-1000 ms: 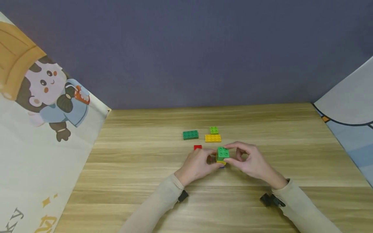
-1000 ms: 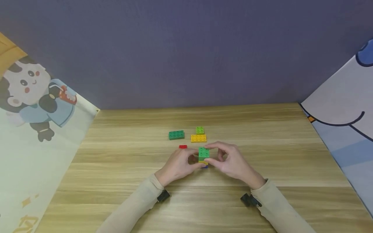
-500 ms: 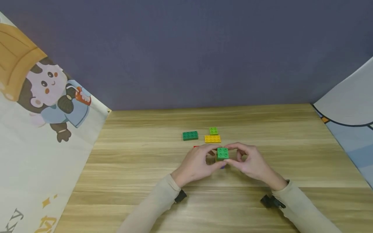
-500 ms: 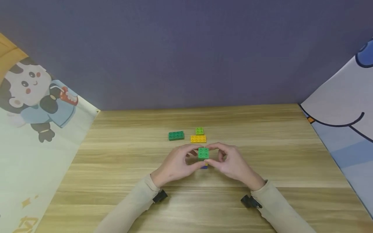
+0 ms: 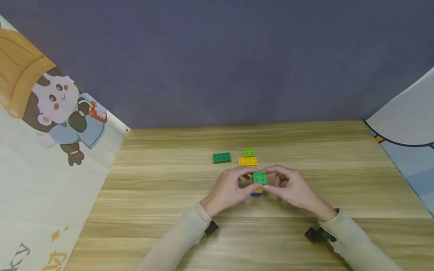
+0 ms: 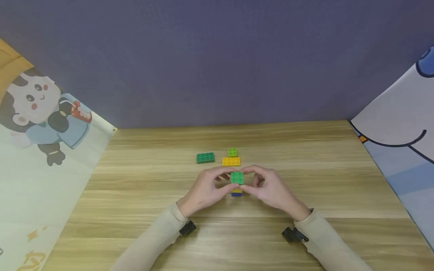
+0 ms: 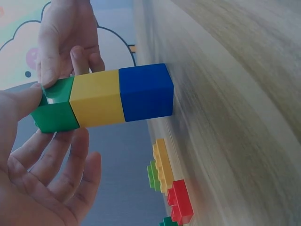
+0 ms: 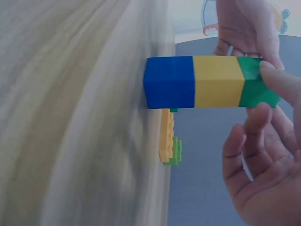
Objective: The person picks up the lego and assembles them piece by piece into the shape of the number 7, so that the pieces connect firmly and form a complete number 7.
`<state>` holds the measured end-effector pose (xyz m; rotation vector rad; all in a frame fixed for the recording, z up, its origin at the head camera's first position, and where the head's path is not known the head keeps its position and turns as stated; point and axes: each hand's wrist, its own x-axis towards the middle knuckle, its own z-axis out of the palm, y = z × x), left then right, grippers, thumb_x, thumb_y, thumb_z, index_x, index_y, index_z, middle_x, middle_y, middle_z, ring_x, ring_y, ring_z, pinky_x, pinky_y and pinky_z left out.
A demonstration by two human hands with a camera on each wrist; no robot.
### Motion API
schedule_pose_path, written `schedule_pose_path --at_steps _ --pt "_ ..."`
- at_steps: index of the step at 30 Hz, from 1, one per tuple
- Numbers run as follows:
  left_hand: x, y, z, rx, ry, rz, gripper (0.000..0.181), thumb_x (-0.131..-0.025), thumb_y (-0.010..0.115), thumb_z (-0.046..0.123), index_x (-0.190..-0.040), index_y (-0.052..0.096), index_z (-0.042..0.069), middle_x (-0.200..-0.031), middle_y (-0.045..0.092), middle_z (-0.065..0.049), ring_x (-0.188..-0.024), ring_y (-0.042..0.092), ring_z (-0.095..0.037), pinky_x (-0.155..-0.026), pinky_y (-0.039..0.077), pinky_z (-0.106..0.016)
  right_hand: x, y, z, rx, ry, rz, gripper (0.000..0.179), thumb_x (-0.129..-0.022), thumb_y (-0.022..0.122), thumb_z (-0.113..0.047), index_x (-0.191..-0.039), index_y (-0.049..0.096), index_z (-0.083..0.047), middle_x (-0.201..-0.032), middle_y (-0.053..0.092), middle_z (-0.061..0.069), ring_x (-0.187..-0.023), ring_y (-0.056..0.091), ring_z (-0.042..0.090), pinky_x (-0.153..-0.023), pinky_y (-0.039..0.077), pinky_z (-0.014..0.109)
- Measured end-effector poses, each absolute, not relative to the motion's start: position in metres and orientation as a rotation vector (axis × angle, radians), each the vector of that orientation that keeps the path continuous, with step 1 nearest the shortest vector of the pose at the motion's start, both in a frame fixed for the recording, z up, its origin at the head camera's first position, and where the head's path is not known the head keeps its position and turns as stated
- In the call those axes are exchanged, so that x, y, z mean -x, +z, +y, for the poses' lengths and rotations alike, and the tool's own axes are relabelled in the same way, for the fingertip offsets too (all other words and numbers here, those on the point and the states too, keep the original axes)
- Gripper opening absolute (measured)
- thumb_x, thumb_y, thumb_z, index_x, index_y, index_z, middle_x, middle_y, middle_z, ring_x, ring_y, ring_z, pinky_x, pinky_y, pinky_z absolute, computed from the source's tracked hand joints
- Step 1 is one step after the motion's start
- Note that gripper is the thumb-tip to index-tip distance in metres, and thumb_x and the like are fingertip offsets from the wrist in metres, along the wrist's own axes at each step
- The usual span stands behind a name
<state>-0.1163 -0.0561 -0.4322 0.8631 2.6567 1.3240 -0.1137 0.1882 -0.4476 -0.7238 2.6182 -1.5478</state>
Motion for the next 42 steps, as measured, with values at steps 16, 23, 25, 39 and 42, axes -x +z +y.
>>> schedule_pose_path --at_steps 16,23,25,39,42 --pt "0.119 -0.432 -0.053 -0.798 1.374 2.603 0.042 -0.097 0.081 0.032 -0.136 0.073 0.016 -0.123 0.079 -0.001 -0.1 0.074 -0.009 -0.088 0.064 -0.034 0.135 -0.434 0.207 0.844 -1.49 2.498 0.038 -0.09 0.086 -0.007 -0.125 0.074 -0.013 -0.087 0.072 -0.001 -0.067 0.06 0.008 -0.058 0.052 0.028" --pt "0.123 -0.431 -0.05 -0.791 1.362 2.627 0.042 -0.098 0.08 0.033 -0.135 0.073 0.017 -0.121 0.079 0.0 -0.099 0.072 -0.005 -0.089 0.063 -0.03 0.152 -0.429 0.212 0.713 -1.473 2.53 0.027 -0.096 0.08 -0.014 -0.123 0.076 -0.017 -0.096 0.075 0.001 -0.07 0.063 0.012 -0.06 0.05 0.027" --pt "0.125 -0.431 -0.049 -0.79 1.358 2.635 0.043 -0.098 0.08 0.034 -0.136 0.073 0.016 -0.122 0.079 0.0 -0.099 0.073 -0.006 -0.088 0.062 -0.029 0.158 -0.428 0.212 0.675 -1.453 2.533 0.026 -0.097 0.08 -0.016 -0.123 0.077 -0.017 -0.098 0.076 0.002 -0.072 0.064 0.013 -0.061 0.05 0.026" --pt "0.127 -0.43 -0.047 -0.738 1.327 2.637 0.045 -0.098 0.08 0.037 -0.137 0.072 0.017 -0.115 0.08 0.0 -0.098 0.074 -0.007 -0.086 0.061 -0.024 0.185 -0.432 0.205 0.47 -1.321 2.56 0.035 -0.099 0.078 -0.028 -0.13 0.074 -0.011 -0.106 0.077 0.01 -0.078 0.065 0.023 -0.057 0.046 0.028" --pt "0.127 -0.43 -0.048 -0.734 1.332 2.628 0.044 -0.098 0.079 0.037 -0.137 0.072 0.018 -0.118 0.08 -0.001 -0.099 0.074 -0.008 -0.086 0.061 -0.024 0.189 -0.436 0.202 0.462 -1.311 2.554 0.036 -0.098 0.078 -0.03 -0.13 0.074 -0.012 -0.104 0.077 0.01 -0.079 0.066 0.028 -0.055 0.046 0.027"
